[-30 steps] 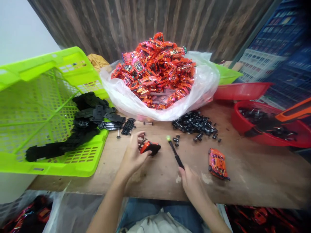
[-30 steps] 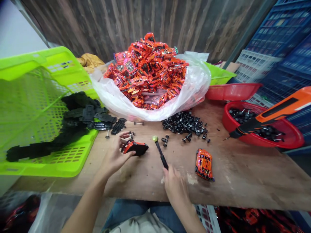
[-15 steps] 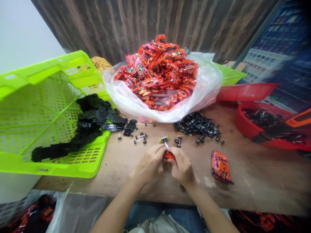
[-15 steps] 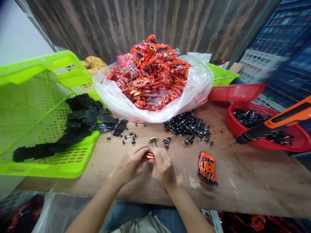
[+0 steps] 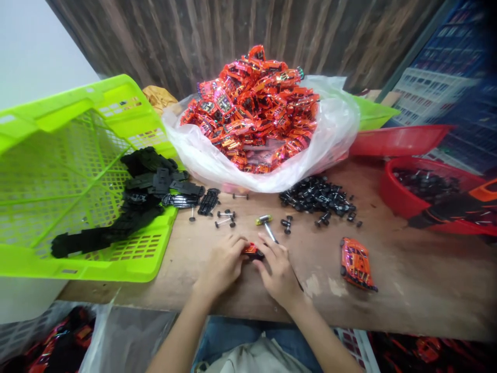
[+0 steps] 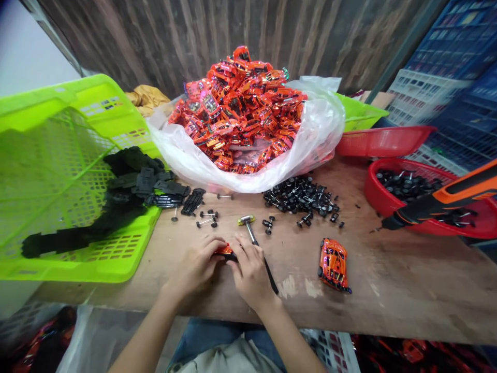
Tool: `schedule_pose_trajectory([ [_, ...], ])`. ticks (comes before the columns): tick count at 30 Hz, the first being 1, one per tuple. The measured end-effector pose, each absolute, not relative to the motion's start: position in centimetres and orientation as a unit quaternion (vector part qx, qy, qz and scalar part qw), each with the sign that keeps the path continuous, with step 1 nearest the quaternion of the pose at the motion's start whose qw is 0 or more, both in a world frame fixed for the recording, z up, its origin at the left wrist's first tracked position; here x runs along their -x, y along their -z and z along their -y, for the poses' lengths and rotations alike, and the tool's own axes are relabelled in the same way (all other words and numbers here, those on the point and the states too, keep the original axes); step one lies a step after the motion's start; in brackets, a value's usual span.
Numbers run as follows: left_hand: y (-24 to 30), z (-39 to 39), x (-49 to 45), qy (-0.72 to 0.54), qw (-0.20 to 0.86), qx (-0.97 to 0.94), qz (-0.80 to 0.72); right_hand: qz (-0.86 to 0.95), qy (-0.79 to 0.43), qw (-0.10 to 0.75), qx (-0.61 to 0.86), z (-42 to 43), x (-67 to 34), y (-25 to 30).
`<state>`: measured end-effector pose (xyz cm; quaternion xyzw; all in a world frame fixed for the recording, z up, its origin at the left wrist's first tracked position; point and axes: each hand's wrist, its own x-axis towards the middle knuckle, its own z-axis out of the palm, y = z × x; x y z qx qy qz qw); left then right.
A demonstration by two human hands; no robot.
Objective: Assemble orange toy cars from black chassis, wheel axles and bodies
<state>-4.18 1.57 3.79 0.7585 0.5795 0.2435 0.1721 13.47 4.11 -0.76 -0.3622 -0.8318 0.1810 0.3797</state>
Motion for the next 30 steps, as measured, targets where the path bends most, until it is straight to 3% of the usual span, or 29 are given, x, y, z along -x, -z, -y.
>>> schedule_pose_trajectory([
  [8,-0.1,-1.2,5.8,-0.330,0.250,-0.647,-0.640,0.856,-0.127,0.345,0.362,-5.3,-11.8,-0.2],
  [12,0.8,-0.7,5.7,-0.400,0.300,-0.574,-0.649,0.833,-0.128,0.381,0.380,-4.6,-11.8,0.5],
  [16,-0.5,0.0,4.9,-0.483,0.270,-0.574,-0.604,0.807,-0.165,0.392,0.410,-3.1,-13.0,0.3],
  [23,-2.8,0.1,2.0,-0.459,0.197,-0.708,-0.499,0.812,-0.202,0.432,0.337,-1.8,-14.0,-2.9],
  [30,-3.0,-1.9,0.0,-0.390,0.134,-0.735,-0.539,0.772,-0.049,0.515,0.369,-3.4,-21.9,-1.6],
])
